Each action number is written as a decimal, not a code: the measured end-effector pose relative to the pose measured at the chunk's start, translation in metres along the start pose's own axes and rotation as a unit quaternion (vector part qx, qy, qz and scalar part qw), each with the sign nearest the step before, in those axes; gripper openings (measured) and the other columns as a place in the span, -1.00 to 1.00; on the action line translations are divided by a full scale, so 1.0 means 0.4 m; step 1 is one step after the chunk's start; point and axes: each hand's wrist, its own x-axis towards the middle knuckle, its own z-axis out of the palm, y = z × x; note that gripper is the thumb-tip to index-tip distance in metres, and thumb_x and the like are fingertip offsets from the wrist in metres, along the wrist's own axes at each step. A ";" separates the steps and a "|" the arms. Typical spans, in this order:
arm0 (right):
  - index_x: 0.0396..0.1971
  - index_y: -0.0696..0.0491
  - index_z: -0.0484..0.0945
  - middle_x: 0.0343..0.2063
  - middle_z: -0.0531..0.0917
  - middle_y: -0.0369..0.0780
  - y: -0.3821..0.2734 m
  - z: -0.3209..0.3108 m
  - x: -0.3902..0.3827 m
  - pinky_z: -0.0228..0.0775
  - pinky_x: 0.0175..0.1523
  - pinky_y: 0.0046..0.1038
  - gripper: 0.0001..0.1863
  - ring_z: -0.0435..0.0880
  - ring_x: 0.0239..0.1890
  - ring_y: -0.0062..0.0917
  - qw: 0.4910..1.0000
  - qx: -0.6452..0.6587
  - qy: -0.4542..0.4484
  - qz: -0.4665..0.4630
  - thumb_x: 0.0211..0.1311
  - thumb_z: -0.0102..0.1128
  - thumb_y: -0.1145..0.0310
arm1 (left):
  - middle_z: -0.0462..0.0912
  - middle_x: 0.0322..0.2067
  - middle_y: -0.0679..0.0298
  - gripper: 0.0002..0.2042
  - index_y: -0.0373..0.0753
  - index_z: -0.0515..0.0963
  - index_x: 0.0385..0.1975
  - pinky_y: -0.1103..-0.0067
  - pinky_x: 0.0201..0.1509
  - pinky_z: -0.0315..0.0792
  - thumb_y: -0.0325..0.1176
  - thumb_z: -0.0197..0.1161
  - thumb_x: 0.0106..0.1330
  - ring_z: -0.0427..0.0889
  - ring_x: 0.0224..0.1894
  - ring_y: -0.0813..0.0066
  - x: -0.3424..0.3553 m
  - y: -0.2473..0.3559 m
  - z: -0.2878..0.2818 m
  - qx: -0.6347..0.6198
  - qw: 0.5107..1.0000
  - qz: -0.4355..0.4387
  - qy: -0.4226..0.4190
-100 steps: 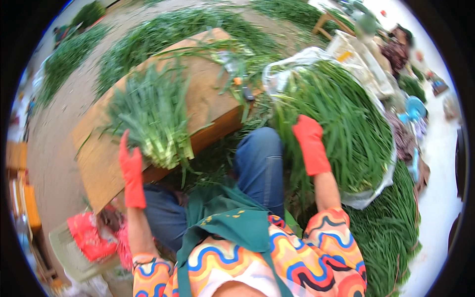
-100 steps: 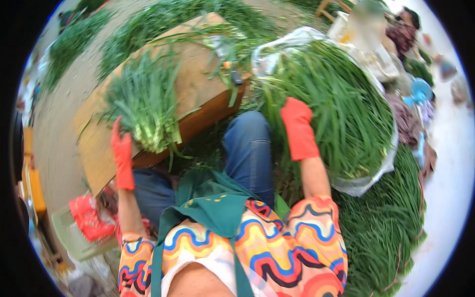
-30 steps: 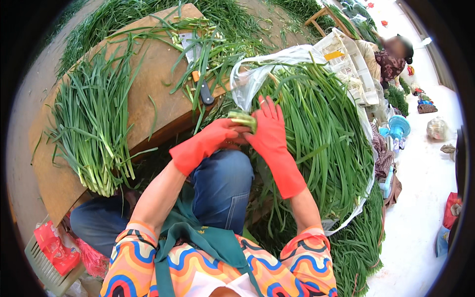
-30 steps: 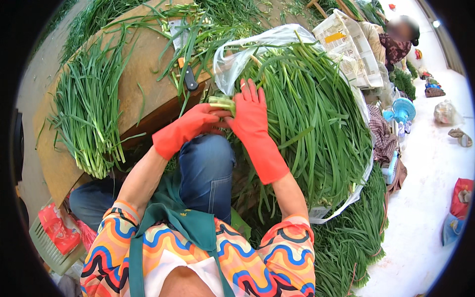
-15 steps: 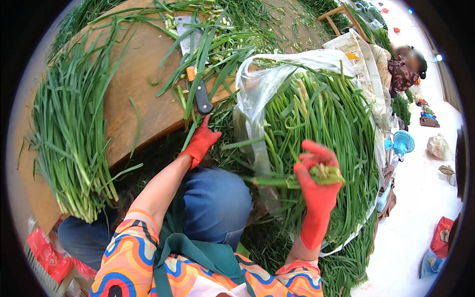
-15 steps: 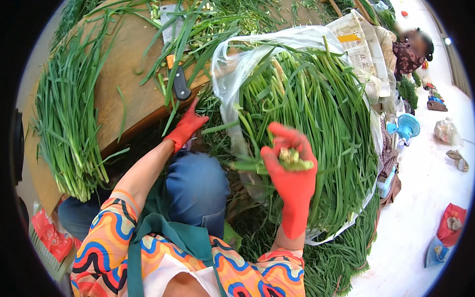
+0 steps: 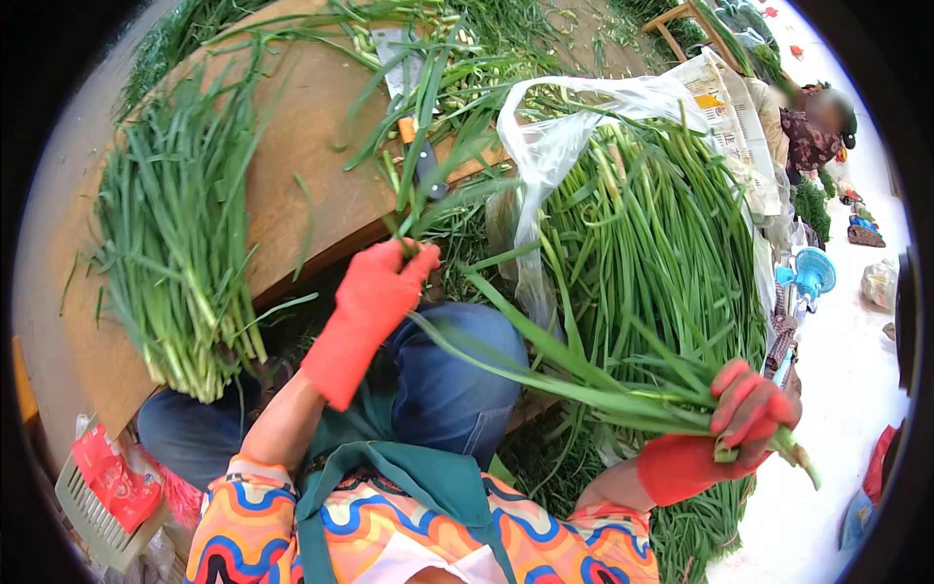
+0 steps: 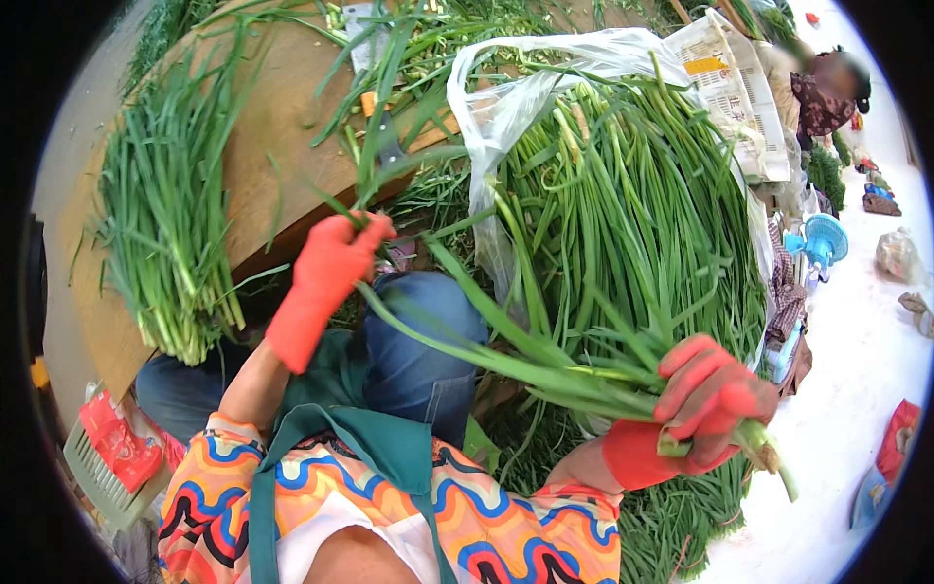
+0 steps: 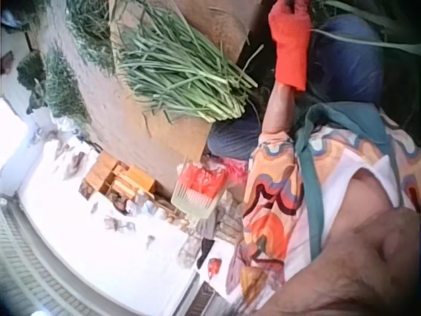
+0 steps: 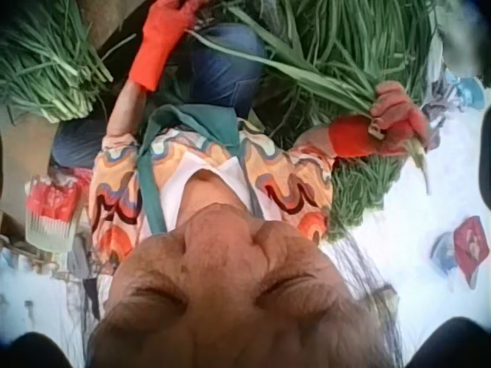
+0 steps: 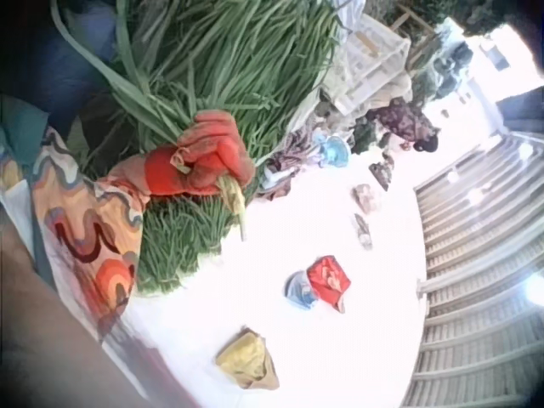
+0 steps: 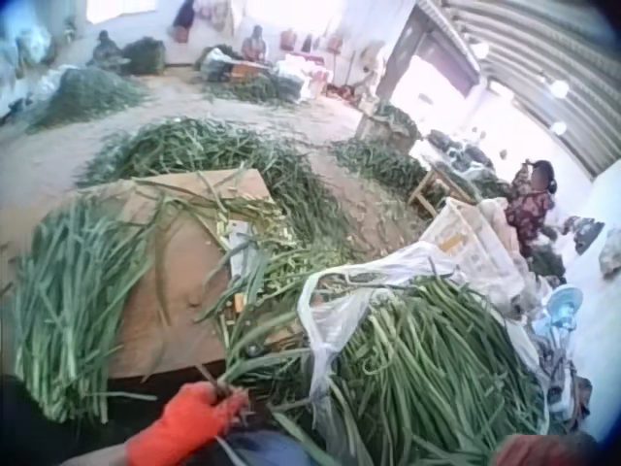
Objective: The person gathers green onions, aligns the stems, and ties them into bundles using a rubber band. They trim the ends with a knife and place the finished bundles aside.
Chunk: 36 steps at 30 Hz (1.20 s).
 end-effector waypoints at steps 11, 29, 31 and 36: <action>0.03 -0.02 0.42 -0.66 0.45 -0.47 -0.060 0.319 0.084 0.24 -0.42 -0.72 -0.32 0.36 -0.56 -0.83 0.936 -0.088 -0.115 0.322 -0.27 0.29 0.62 | -0.03 -0.90 0.56 -0.74 -0.14 0.49 -0.33 0.68 -0.66 -0.01 -0.13 -0.09 0.34 0.06 -0.80 0.70 -0.219 0.103 -0.337 -0.704 0.702 0.027 -0.106; -0.33 0.03 0.50 -0.26 0.61 -0.22 0.004 0.761 0.420 0.44 -0.21 -0.56 -0.83 0.59 -0.27 -0.55 0.953 -0.087 -0.075 -0.280 0.01 0.17 0.46 | 0.55 -0.27 0.09 -0.50 -0.33 0.27 0.09 0.48 -0.14 0.45 -0.14 0.08 0.24 0.56 -0.22 0.32 -0.451 -0.251 -0.686 -0.331 0.874 0.106 0.339; -0.39 0.00 0.50 -0.22 0.59 -0.24 0.139 0.834 0.333 0.45 -0.17 -0.50 -0.80 0.56 -0.18 -0.51 0.959 -0.030 -0.136 -0.247 -0.06 0.11 0.60 | 0.49 -0.13 0.01 -0.41 -0.36 0.24 0.11 0.51 0.00 0.37 -0.10 0.17 0.17 0.49 -0.06 0.29 -0.433 -0.336 -0.697 -0.193 0.884 0.053 0.422; -0.36 -0.06 0.44 0.12 0.34 -0.24 0.519 0.802 0.023 -0.07 0.28 -0.16 -0.74 0.18 0.24 -0.30 0.836 -0.278 -0.403 -0.247 -0.16 0.14 0.50 | 0.30 0.08 -0.07 -0.18 -0.40 0.11 0.17 0.49 0.16 0.18 0.01 0.28 0.03 0.29 0.14 0.28 -0.349 -0.310 -0.653 -0.139 0.919 -0.016 0.368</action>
